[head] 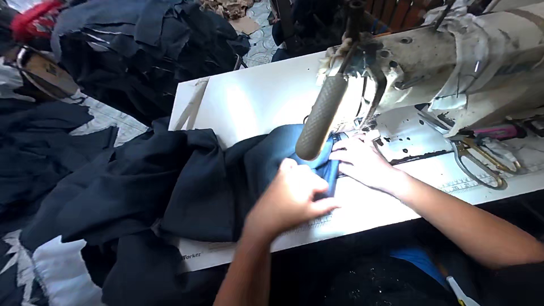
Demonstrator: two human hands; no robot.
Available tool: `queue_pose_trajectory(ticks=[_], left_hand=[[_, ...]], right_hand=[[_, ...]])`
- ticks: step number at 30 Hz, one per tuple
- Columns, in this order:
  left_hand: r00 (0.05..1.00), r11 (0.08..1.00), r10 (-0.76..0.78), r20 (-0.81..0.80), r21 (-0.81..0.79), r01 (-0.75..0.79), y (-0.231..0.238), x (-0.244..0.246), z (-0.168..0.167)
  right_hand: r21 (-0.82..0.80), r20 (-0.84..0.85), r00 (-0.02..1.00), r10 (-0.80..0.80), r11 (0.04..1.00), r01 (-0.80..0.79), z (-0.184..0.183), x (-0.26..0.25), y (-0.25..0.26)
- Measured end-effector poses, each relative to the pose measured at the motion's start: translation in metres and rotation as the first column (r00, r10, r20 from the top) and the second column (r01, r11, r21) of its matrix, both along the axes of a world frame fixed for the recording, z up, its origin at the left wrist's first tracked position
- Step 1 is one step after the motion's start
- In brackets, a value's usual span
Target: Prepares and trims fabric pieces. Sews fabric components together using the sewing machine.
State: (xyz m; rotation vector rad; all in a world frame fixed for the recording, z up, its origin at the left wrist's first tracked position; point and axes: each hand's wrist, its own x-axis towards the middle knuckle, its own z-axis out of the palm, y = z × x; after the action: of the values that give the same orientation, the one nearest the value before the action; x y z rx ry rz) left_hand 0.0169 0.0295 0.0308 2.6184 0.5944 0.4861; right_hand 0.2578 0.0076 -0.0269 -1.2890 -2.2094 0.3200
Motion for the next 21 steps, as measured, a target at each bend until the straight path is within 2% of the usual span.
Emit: queue_pose_trajectory(ticks=[2, 4, 6, 8, 9, 11, 12, 13, 15, 17, 21], left_hand=[[0.999, 0.984, 0.035, 0.0, 0.174, -0.034, -0.024, 0.014, -0.004], [0.998, 0.962, 0.042, 0.053, 0.266, -0.055, -0.03, 0.022, -0.006], [0.995, 0.97, 0.002, 0.097, 0.242, -0.025, -0.025, 0.033, -0.007], [0.999, 0.979, 0.047, -0.001, 0.197, -0.046, -0.009, 0.043, -0.014], [0.985, 0.973, 0.147, -0.088, 0.193, -0.128, 0.003, 0.046, -0.019], [0.895, 0.924, 0.376, -0.239, 0.175, -0.341, 0.024, 0.047, -0.029], [0.868, 0.898, 0.432, -0.244, 0.207, -0.388, 0.029, 0.047, -0.032], [0.883, 0.896, 0.421, -0.208, 0.244, -0.37, 0.027, 0.046, -0.034], [0.968, 0.942, 0.227, -0.11, 0.279, -0.189, 0.01, 0.043, -0.04], [0.995, 0.967, 0.079, -0.065, 0.249, -0.061, -0.015, 0.04, -0.049], [0.991, 0.966, 0.133, 0.0, 0.225, -0.13, -0.035, 0.028, -0.061]], right_hand=[[0.242, -0.02, 0.995, 0.098, 0.966, -0.09, -0.006, -0.005, -0.016], [0.408, -0.044, 0.993, 0.112, 0.909, -0.085, -0.01, -0.009, -0.034], [0.397, -0.061, 0.998, 0.033, 0.918, -0.006, -0.014, -0.012, -0.057], [0.308, -0.081, 0.995, -0.051, 0.949, 0.073, -0.022, -0.014, -0.076], [0.262, -0.072, 0.994, -0.086, 0.96, 0.102, -0.026, -0.014, -0.082], [0.193, -0.054, 0.989, -0.14, 0.97, 0.148, -0.029, -0.014, -0.091], [0.187, -0.055, 0.987, -0.15, 0.97, 0.157, -0.029, -0.014, -0.093], [0.2, -0.051, 0.986, -0.158, 0.966, 0.165, -0.029, -0.015, -0.093], [0.232, -0.037, 0.985, -0.167, 0.958, 0.171, -0.028, -0.016, -0.096], [0.258, -0.017, 0.987, -0.161, 0.953, 0.16, -0.029, -0.016, -0.097], [0.249, -0.003, 0.989, -0.145, 0.958, 0.141, -0.026, -0.016, -0.092]])
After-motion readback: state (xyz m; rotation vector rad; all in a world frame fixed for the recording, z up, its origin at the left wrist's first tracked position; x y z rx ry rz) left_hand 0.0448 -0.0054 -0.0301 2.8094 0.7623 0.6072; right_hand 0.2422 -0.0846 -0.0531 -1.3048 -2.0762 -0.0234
